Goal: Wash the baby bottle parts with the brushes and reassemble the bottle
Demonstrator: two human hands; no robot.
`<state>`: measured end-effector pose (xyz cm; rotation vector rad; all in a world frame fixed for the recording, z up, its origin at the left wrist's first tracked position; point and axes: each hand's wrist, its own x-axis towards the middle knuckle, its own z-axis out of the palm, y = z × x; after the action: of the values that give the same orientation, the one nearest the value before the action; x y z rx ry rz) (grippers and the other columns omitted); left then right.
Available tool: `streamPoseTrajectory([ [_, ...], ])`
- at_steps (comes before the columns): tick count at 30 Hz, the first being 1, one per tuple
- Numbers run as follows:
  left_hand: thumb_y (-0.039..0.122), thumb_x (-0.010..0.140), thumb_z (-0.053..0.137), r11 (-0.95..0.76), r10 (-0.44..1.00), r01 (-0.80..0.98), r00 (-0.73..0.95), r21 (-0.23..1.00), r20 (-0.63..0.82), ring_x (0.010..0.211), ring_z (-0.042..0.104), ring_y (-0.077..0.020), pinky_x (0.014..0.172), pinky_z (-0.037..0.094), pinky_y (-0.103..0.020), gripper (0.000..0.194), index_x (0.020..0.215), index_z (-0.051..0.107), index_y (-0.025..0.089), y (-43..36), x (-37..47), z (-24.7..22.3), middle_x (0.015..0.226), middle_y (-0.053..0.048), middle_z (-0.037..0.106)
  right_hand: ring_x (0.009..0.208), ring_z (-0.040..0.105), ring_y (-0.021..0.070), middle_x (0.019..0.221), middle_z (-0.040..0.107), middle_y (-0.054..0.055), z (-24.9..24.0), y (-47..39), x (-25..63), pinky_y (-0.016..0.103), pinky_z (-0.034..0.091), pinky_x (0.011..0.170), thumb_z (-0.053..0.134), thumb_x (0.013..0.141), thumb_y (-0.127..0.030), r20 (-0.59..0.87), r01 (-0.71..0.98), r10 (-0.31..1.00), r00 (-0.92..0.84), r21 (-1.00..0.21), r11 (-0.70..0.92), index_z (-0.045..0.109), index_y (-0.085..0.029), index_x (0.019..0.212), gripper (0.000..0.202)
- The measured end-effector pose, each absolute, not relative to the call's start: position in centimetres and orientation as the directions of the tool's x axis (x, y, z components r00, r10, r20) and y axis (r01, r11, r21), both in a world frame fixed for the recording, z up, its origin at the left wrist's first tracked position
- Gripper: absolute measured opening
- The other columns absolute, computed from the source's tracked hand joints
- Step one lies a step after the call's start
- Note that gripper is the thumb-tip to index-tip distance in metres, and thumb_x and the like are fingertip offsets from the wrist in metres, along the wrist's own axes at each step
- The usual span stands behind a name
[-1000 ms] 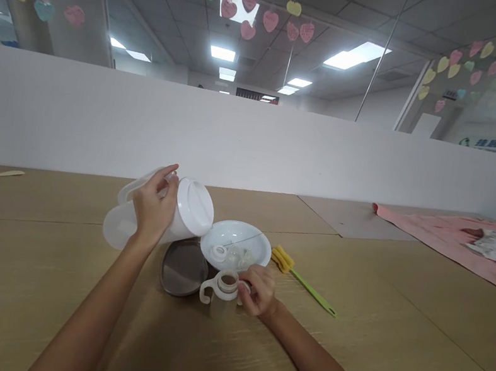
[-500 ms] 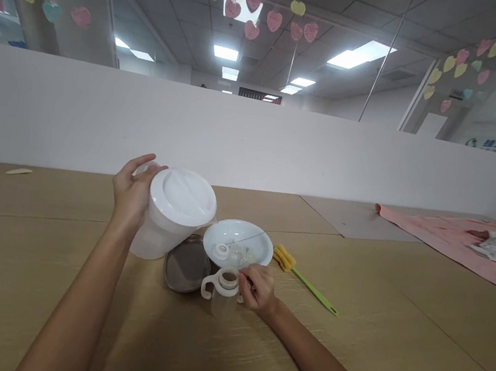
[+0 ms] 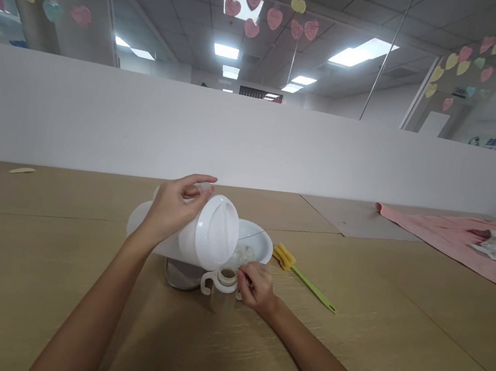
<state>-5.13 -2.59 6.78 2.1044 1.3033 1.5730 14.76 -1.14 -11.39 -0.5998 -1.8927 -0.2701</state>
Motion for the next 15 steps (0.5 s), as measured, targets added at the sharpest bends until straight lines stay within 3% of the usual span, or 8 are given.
streamPoseTrajectory([
  [9, 0.038, 0.076, 0.058, -0.608, 0.709, 0.557, 0.059, 0.566, 0.703, 0.072, 0.065, -0.0171, 0.072, 0.050, -0.027, 0.031, 0.100, 0.068, 0.022, -3.2, -5.4, 7.0, 0.074, -0.001, 0.070, 0.047, 0.042, 0.0111, 0.051, 0.047, -0.002, -11.0, -1.5, 14.6, 0.024, 0.031, 0.049, 0.043, 0.084, -0.015, 0.922, 0.494, 0.247, -0.297, -0.073, 0.867, 0.051, -0.019, 0.075, 0.013],
  [12, 0.038, 0.075, 0.060, -0.614, 0.715, 0.478, -0.001, 0.628, 0.699, 0.071, 0.065, -0.0167, 0.072, 0.050, -0.027, 0.034, 0.102, 0.067, 0.020, -2.4, -6.2, 7.0, 0.071, -0.001, 0.070, 0.048, 0.042, 0.0112, 0.052, 0.047, -0.002, -10.9, -1.6, 14.6, 0.024, 0.032, 0.049, 0.043, 0.083, -0.014, 0.922, 0.499, 0.242, -0.301, -0.064, 0.864, 0.051, -0.019, 0.075, 0.013],
  [15, 0.038, 0.072, 0.064, -0.590, 0.728, 0.334, -0.171, 0.735, 0.663, 0.071, 0.064, -0.0176, 0.070, 0.051, -0.027, 0.039, 0.105, 0.065, 0.018, -0.9, -8.1, 6.9, 0.071, -0.003, 0.070, 0.048, 0.042, 0.0112, 0.053, 0.048, -0.002, -11.0, -1.6, 14.6, 0.025, 0.031, 0.049, 0.044, 0.083, -0.014, 0.920, 0.506, 0.239, -0.311, -0.052, 0.861, 0.050, -0.019, 0.075, 0.012],
])
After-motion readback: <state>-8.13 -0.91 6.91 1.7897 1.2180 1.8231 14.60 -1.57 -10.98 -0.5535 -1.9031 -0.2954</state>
